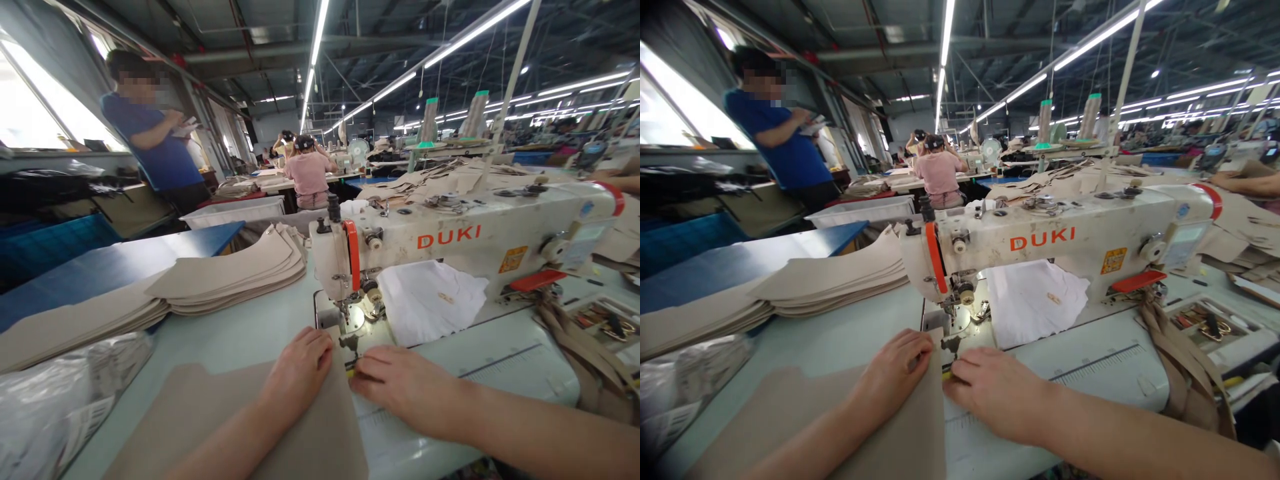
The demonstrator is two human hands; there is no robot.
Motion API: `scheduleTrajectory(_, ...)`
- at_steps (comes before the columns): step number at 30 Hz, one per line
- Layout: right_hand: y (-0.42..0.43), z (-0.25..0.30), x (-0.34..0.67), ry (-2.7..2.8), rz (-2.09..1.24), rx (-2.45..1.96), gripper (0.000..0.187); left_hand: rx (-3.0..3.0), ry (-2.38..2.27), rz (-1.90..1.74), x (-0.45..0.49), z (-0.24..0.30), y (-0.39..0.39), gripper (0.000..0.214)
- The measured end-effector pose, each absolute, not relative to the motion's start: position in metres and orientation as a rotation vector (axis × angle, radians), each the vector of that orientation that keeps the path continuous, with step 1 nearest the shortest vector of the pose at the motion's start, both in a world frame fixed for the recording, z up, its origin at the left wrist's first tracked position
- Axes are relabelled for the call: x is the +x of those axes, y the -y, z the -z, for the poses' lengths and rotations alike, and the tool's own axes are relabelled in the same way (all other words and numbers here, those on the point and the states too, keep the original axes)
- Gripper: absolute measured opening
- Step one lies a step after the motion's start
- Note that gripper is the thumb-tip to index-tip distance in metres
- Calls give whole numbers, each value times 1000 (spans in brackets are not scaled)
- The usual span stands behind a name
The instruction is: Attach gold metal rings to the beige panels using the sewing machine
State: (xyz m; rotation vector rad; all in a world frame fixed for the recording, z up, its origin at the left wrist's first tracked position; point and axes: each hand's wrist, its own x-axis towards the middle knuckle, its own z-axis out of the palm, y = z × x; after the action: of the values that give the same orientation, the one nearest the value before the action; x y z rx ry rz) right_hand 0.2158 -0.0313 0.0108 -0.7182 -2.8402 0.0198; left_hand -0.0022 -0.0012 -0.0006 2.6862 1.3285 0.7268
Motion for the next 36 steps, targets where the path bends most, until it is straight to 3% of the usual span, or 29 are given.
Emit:
scheduleTrajectory(12,13,8,186,2678,132,-618,9,2796,-1243,-768,-6,9,-1,15)
scheduleTrajectory(36,11,13,188,2696,-22,-609,13,2850,-1170,-851,0,10,-2,15)
